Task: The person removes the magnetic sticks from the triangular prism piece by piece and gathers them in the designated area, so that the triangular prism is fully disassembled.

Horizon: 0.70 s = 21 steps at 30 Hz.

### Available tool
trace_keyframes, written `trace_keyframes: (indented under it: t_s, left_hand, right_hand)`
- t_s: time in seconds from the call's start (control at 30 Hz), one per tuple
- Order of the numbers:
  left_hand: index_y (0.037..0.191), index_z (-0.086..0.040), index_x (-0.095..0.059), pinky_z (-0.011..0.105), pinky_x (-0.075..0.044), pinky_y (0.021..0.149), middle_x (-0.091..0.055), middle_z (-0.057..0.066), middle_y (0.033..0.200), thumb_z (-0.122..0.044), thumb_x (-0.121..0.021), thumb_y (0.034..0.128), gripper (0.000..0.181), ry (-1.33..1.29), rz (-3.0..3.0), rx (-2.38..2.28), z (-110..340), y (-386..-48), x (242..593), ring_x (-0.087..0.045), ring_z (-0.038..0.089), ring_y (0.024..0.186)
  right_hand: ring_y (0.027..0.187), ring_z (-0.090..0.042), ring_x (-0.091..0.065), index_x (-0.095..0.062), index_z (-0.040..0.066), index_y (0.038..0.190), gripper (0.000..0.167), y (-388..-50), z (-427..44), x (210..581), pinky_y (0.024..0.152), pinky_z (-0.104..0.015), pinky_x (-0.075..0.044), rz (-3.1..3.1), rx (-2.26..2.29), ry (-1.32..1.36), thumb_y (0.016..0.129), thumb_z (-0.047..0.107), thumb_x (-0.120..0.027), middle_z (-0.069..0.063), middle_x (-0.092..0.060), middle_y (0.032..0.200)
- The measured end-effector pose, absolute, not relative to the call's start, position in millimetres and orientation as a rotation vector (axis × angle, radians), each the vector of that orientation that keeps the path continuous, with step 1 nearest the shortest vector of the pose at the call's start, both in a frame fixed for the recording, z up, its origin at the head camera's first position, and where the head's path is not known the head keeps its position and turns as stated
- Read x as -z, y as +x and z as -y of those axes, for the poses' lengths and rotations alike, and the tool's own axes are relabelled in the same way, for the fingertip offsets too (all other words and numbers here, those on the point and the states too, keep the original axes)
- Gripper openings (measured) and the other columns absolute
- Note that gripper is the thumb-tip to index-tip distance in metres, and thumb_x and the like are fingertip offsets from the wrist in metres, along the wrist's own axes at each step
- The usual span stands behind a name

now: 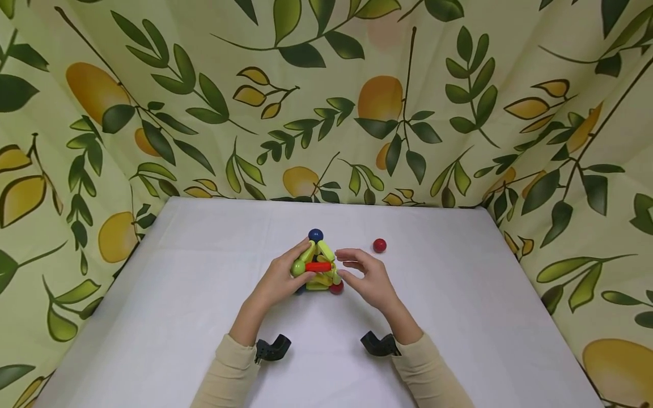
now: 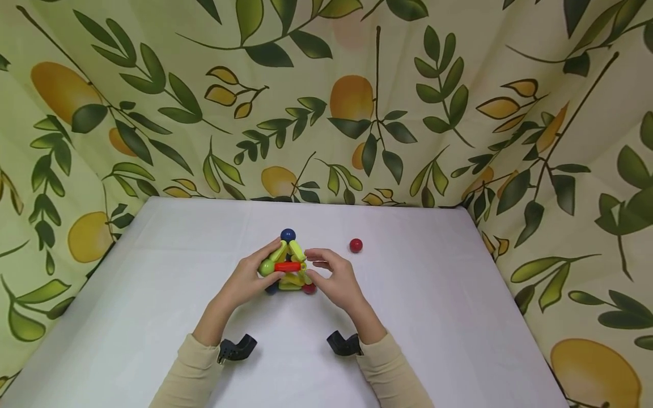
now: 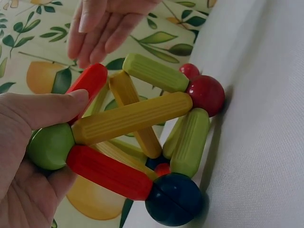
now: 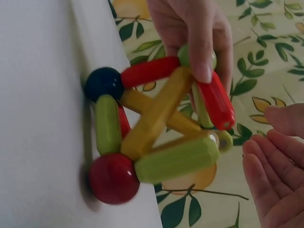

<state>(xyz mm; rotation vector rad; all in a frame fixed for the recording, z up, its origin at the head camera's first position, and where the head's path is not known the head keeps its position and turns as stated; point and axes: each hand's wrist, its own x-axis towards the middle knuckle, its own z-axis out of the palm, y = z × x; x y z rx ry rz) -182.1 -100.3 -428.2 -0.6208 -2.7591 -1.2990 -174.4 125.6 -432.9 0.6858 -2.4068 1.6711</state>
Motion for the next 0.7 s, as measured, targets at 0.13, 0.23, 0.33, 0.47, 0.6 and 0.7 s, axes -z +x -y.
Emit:
trace_keyframes:
  t_s: [0.13,0.23,0.33,0.47,0.6,0.7]
  left_hand:
    - [0.142,-0.011,-0.043,0.044,-0.037,0.107,-0.038,0.006,0.150,-0.019,-0.072,0.0833,0.066,-0.634,2.746,1.301,100,-183,427,-0.041,0.028,0.135]
    - [0.142,-0.010,-0.043,0.043,-0.038,0.106,-0.038,0.006,0.150,-0.020,-0.072,0.0834,0.067,-0.653,2.747,1.282,101,-183,427,-0.041,0.029,0.135]
    - [0.143,-0.010,-0.041,0.043,-0.038,0.106,-0.037,0.007,0.151,-0.019,-0.071,0.0850,0.066,-0.688,2.743,1.281,104,-183,429,-0.042,0.028,0.134]
    - [0.144,-0.008,-0.040,0.042,-0.037,0.107,-0.035,0.008,0.151,-0.014,-0.064,0.0870,0.062,-0.733,2.730,1.282,106,-183,429,-0.041,0.028,0.135]
    - [0.144,-0.008,-0.040,0.042,-0.037,0.107,-0.035,0.007,0.152,-0.011,-0.061,0.0852,0.062,-0.752,2.723,1.279,107,-183,429,-0.040,0.027,0.135]
    - [0.144,-0.007,-0.039,0.042,-0.036,0.108,-0.035,0.007,0.152,-0.010,-0.060,0.0846,0.063,-0.761,2.718,1.280,108,-183,430,-0.040,0.027,0.135]
  right_hand:
    - [0.110,-0.020,-0.061,-0.062,0.006,0.117,0.033,-172,-116,436,0.093,-0.036,-0.052,2.435,-1.572,0.705,0.085,0.005,-0.069,-0.007,-0.066,0.117]
    - [0.106,-0.017,-0.063,-0.063,0.006,0.116,0.033,-171,-110,440,0.089,-0.032,-0.053,2.453,-1.461,0.715,0.083,0.003,-0.069,-0.006,-0.067,0.114]
    - [0.102,-0.018,-0.064,-0.064,0.005,0.115,0.034,-171,-106,444,0.086,-0.029,-0.054,2.437,-1.388,0.731,0.082,0.003,-0.071,-0.007,-0.067,0.112]
    - [0.098,-0.016,-0.063,-0.065,0.005,0.113,0.034,-170,-101,448,0.083,-0.026,-0.055,2.382,-1.312,0.749,0.080,0.003,-0.073,-0.007,-0.066,0.110]
    - [0.091,-0.016,-0.062,-0.067,0.004,0.107,0.030,-171,-95,451,0.077,-0.027,-0.056,2.279,-1.245,0.760,0.077,0.002,-0.075,-0.007,-0.066,0.104]
    - [0.088,-0.017,-0.061,-0.068,0.004,0.102,0.028,-172,-92,454,0.073,-0.027,-0.056,2.226,-1.214,0.757,0.075,0.001,-0.077,-0.007,-0.066,0.100]
